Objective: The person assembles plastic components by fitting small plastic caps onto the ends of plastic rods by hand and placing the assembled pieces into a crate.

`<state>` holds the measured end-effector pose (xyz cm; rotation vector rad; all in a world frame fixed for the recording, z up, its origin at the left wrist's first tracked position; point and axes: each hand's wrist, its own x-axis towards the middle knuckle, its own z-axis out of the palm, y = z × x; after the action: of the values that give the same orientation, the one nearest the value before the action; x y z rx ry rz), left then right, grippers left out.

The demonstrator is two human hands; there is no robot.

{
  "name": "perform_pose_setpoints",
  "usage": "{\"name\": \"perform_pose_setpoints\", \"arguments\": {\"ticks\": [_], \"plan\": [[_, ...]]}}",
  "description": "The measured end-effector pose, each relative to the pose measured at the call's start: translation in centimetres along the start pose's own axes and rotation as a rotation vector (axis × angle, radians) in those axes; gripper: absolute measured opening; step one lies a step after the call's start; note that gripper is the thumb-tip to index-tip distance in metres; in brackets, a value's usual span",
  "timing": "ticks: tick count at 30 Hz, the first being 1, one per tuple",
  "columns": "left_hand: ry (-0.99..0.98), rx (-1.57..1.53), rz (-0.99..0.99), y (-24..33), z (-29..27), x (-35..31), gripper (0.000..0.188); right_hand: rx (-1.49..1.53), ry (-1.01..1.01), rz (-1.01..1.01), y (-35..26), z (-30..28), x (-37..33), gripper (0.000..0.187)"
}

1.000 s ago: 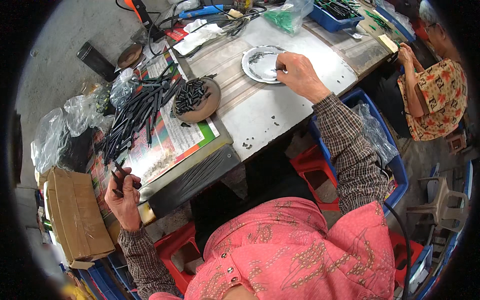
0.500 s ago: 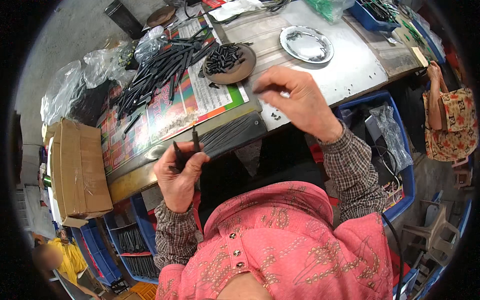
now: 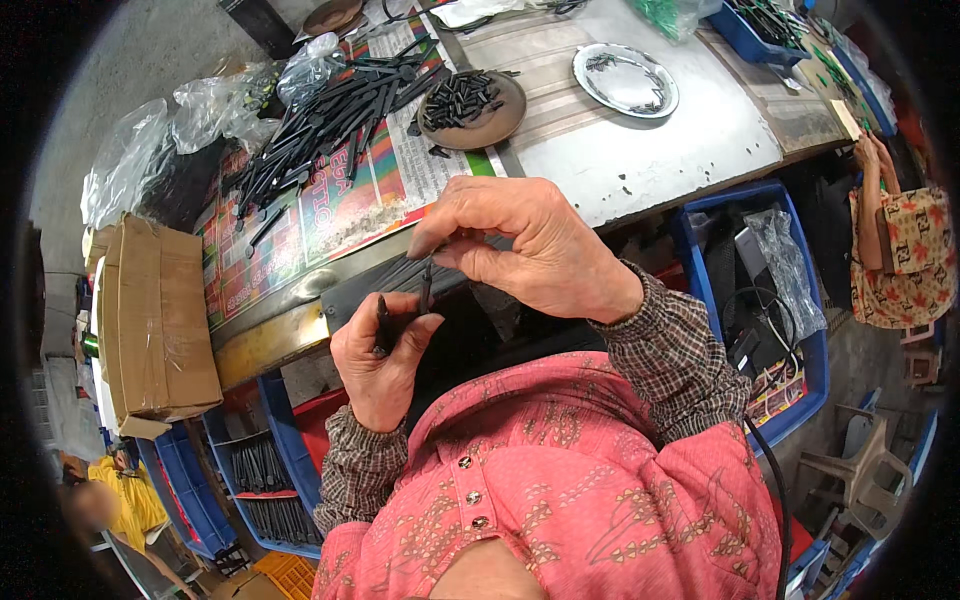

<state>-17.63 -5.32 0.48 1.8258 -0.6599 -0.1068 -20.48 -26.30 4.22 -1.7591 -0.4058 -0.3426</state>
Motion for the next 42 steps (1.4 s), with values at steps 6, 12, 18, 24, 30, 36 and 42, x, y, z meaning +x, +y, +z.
{"name": "perform_pose_setpoints", "arguments": {"ticks": [6,12,18,24,30,36,42], "plan": [[-0.011,0.041,0.017,0.0,-0.3,-0.2,0.020,0.091,-0.005,0.057,-0.1,0.4,-0.1,0.019],[-0.017,0.053,0.002,0.2,-0.4,-0.1,0.020,0.033,-0.047,0.062,-0.2,0.2,0.2,0.019],[0.009,0.038,0.028,-0.1,-0.4,0.0,0.020,0.030,-0.043,0.048,-0.2,0.0,0.4,0.019],[0.000,0.034,0.000,-0.4,-0.3,-0.2,0.021,0.009,-0.047,0.066,-0.2,0.1,0.4,0.019],[0.002,0.044,0.037,-0.6,-0.3,-0.2,0.022,-0.091,-0.070,0.000,0.2,-0.1,0.6,0.020],[0.021,0.118,0.137,-0.9,-0.1,0.0,0.023,-0.230,-0.152,-0.049,-0.2,-0.1,0.9,0.021],[0.082,0.204,0.185,-0.7,0.0,0.5,0.025,-0.245,-0.103,-0.034,0.0,0.2,0.6,0.019]]}}
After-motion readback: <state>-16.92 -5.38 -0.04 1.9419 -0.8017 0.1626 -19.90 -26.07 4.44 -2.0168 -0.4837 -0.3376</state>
